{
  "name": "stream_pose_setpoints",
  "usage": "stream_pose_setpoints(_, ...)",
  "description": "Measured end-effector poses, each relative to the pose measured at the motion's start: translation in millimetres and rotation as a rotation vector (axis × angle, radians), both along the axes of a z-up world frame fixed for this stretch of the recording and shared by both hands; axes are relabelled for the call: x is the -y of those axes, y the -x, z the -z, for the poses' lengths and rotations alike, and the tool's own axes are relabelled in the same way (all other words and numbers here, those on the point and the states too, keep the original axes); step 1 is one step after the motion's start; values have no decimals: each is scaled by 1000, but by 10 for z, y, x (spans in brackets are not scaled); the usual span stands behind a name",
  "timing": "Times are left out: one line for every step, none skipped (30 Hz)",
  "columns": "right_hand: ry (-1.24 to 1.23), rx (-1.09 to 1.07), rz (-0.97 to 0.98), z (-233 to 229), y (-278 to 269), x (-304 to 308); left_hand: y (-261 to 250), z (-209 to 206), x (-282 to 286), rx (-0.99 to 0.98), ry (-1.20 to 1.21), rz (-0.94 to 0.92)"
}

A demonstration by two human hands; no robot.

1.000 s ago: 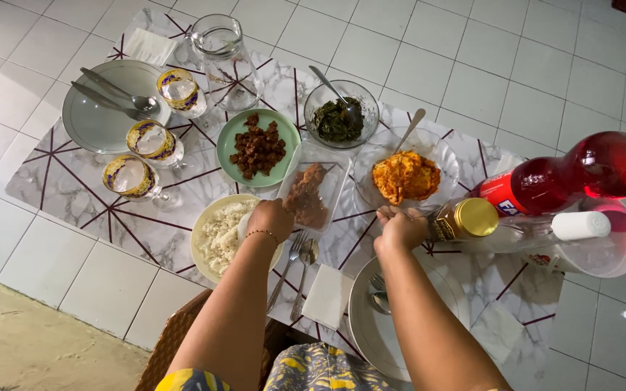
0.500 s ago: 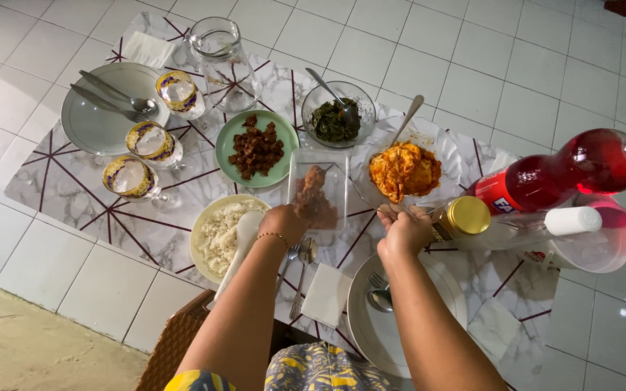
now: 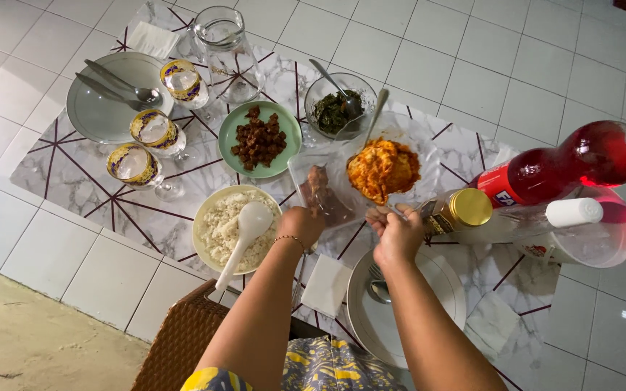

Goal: Setting a dining table with plates, glasses, cutlery, and food containers

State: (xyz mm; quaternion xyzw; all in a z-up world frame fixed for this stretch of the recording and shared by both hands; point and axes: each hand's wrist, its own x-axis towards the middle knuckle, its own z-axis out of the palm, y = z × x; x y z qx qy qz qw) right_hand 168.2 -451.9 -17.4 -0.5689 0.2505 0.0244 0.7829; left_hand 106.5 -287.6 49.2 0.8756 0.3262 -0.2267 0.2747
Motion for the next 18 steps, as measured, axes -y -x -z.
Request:
stream_pose_setpoints(0, 0, -1, 59, 24, 9, -11, 169, 9, 0, 0, -1)
stream_pose_setpoints(-19, -13, -21, 117, 46, 13, -24, 337, 14, 33, 65, -55)
stream_pose_setpoints(-37, -27, -41, 175, 66, 17, -37, 505, 18, 66, 130, -109)
stream_pose_setpoints(-37, -25, -42, 171, 100, 27, -25, 501, 30, 68, 130, -110)
stream_pose_setpoints(-38, -32, -66, 168, 132, 37, -14, 497, 42, 120, 189, -158)
stream_pose_setpoints(-37, -41, -89, 170, 176, 53, 6, 499, 59, 169, 249, -206)
stream_pose_setpoints(-36, -41, -90, 199, 181, 64, -11, 658, 64, 168, 250, -207)
stream_pose_setpoints(-51, -50, -101, 228, 188, 73, -25, 817, 69, 172, 236, -186)
stream_pose_setpoints(-65, -58, -113, 257, 193, 82, -40, 975, 73, 175, 223, -165)
stream_pose_setpoints(-65, -58, -114, 234, 194, 88, -5, 722, 146, 175, 222, -166)
stream_pose_setpoints(-73, -71, -119, 210, 193, 95, 30, 469, 218, 195, 336, -354)
stream_pose_setpoints(-79, -85, -124, 187, 195, 105, 66, 217, 294, 213, 449, -544)
stream_pose_setpoints(-79, -86, -125, 212, 181, 123, 59, 589, 296, 213, 450, -545)
stream_pose_setpoints(-83, -88, -143, 237, 161, 138, 46, 960, 295, 219, 415, -374)
stream_pose_setpoints(-87, -91, -160, 261, 141, 153, 33, 1332, 294, 223, 379, -203)
stream_pose_setpoints(-87, -91, -161, 251, 144, 157, 63, 1103, 327, 223, 379, -204)
stream_pose_setpoints(-92, -95, -165, 241, 146, 160, 93, 876, 358, 206, 428, -267)
stream_pose_setpoints(-97, -100, -170, 233, 152, 159, 127, 649, 385, 189, 476, -330)
